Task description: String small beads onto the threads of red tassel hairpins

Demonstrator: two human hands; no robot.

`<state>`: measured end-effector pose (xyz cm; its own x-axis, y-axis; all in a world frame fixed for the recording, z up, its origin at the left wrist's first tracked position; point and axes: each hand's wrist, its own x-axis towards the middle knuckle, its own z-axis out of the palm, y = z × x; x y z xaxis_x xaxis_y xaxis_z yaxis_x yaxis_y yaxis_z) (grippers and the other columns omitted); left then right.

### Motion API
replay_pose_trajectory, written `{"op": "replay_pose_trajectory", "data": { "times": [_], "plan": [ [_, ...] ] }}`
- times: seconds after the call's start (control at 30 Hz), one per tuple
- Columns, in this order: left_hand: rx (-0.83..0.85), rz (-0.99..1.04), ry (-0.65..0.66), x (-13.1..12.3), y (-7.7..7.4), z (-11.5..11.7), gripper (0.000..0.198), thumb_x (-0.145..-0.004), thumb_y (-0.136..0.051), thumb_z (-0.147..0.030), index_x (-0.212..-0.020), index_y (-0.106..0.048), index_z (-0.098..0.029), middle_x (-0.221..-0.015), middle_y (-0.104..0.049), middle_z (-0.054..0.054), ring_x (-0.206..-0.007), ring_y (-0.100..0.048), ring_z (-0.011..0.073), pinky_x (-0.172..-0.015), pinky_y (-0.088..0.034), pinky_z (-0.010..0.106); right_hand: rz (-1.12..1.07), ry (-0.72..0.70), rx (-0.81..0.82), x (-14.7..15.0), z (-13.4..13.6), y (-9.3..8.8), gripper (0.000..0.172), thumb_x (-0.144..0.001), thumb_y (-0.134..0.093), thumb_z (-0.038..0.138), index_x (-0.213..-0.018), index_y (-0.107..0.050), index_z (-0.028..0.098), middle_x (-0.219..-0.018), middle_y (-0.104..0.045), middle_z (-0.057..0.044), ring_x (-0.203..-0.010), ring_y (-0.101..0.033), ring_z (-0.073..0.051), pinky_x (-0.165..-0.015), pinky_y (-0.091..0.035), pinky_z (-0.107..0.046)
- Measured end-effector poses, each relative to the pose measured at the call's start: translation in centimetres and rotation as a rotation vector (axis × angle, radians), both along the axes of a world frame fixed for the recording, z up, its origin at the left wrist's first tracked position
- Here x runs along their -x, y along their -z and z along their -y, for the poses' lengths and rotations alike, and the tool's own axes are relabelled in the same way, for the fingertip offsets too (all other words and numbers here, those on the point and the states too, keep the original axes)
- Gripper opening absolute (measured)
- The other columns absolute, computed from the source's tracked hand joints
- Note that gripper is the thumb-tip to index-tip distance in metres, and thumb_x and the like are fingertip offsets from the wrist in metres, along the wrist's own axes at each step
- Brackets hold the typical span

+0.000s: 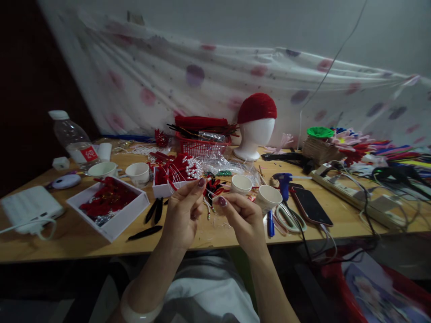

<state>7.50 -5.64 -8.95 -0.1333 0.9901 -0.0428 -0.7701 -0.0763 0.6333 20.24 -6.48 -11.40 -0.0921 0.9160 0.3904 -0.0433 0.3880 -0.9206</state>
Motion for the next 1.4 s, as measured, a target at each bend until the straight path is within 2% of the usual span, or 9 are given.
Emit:
{"op": "replay_pose_trajectory", "data": {
  "times": [0.23,0.37,0.43,0.53,0.63,0.73,0.83,1.13,1.4],
  "plan": [
    [0.025,-0.039,-0.079,1.1,1.8,-0.3,0.042,-0.048,-0.095,-0.034,-0.08,-0.077,-0.013,-0.048,-0.028,-0.013,-0.041,-0.017,-0.0001,-0.034,-0.017,0.011,-0.108,0.059,-0.016,-0.1,-0.3,-0.1,0.028,-0.087,-0.068,0.041,-0.078,-0.071,0.015,-0.049,-0.031,0.008,-0.045,-0.023,-0.005,-0.043,-0.014,-0.021],
    [0.109,-0.173,-0.066,1.3,3.8,0.9,0.041,-0.052,-0.092,-0.043,-0.077,-0.077,-0.014,-0.046,-0.026,-0.013,-0.042,-0.016,0.0011,-0.035,-0.015,0.012,-0.128,0.089,-0.014,-0.1,-0.5,0.3,0.029,-0.087,-0.069,0.043,-0.076,-0.07,0.015,-0.051,-0.033,0.007,-0.046,-0.025,-0.006,-0.043,-0.016,-0.021],
    [0.105,-0.303,-0.129,1.3,4.2,1.4,0.041,-0.056,-0.09,-0.048,-0.076,-0.078,-0.015,-0.047,-0.031,-0.011,-0.043,-0.021,0.0018,-0.036,-0.017,0.013,-0.146,0.077,0.003,-0.2,-0.4,0.5,0.03,-0.087,-0.069,0.044,-0.077,-0.07,0.015,-0.051,-0.032,0.008,-0.046,-0.024,-0.005,-0.043,-0.015,-0.021],
    [0.001,-0.537,-0.206,1.3,3.4,1.6,0.038,-0.062,-0.086,-0.049,-0.083,-0.08,-0.017,-0.053,-0.046,-0.006,-0.048,-0.032,0.0039,-0.041,-0.025,0.015,-0.125,0.052,0.017,-0.3,-0.3,0.6,0.031,-0.086,-0.069,0.045,-0.08,-0.07,0.015,-0.051,-0.031,0.008,-0.046,-0.022,-0.006,-0.044,-0.013,-0.022],
    [-0.126,-0.642,-0.11,0.9,1.7,1.1,0.034,-0.065,-0.085,-0.046,-0.087,-0.081,-0.02,-0.058,-0.058,-0.002,-0.048,-0.035,0.0058,-0.041,-0.027,0.018,-0.064,0.019,0.004,-0.3,-0.1,0.4,0.031,-0.087,-0.068,0.044,-0.08,-0.07,0.014,-0.051,-0.03,0.008,-0.047,-0.023,-0.006,-0.045,-0.013,-0.023],
    [-0.16,-0.575,-0.055,0.1,0.5,0.5,0.03,-0.062,-0.086,-0.046,-0.072,-0.08,-0.019,-0.054,-0.061,-0.001,-0.042,-0.031,0.0051,-0.037,-0.02,0.02,-0.033,-0.015,0.002,-0.3,0.0,0.2,0.033,-0.088,-0.067,0.045,-0.077,-0.068,0.014,-0.051,-0.03,0.008,-0.047,-0.022,-0.006,-0.045,-0.013,-0.023],
    [-0.132,-0.443,-0.103,-0.4,0.3,0.3,0.03,-0.057,-0.089,-0.045,-0.064,-0.077,-0.018,-0.048,-0.054,-0.003,-0.04,-0.029,0.0043,-0.035,-0.016,0.02,-0.033,-0.005,0.012,-0.3,0.0,0.1,0.034,-0.088,-0.066,0.048,-0.078,-0.067,0.015,-0.052,-0.031,0.008,-0.047,-0.022,-0.006,-0.045,-0.013,-0.023],
    [-0.012,-0.302,-0.113,0.2,2.4,-0.1,0.037,-0.058,-0.089,-0.047,-0.069,-0.073,-0.015,-0.045,-0.032,-0.011,-0.041,-0.021,0.0016,-0.037,-0.018,0.014,-0.079,0.043,0.02,-0.5,-0.4,0.6,0.032,-0.086,-0.069,0.046,-0.081,-0.07,0.014,-0.052,-0.03,0.008,-0.048,-0.022,-0.006,-0.046,-0.013,-0.023],
    [0.27,-0.08,0.136,-0.1,4.2,2.4,0.046,-0.056,-0.087,-0.044,-0.088,-0.074,-0.012,-0.056,-0.036,-0.011,-0.042,-0.017,0.0001,-0.037,-0.014,0.013,-0.198,0.088,0.091,-0.3,-0.9,0.7,0.035,-0.081,-0.074,0.049,-0.078,-0.068,0.015,-0.051,-0.035,0.008,-0.044,-0.021,-0.005,-0.043,-0.015,-0.022]
  ]
}}
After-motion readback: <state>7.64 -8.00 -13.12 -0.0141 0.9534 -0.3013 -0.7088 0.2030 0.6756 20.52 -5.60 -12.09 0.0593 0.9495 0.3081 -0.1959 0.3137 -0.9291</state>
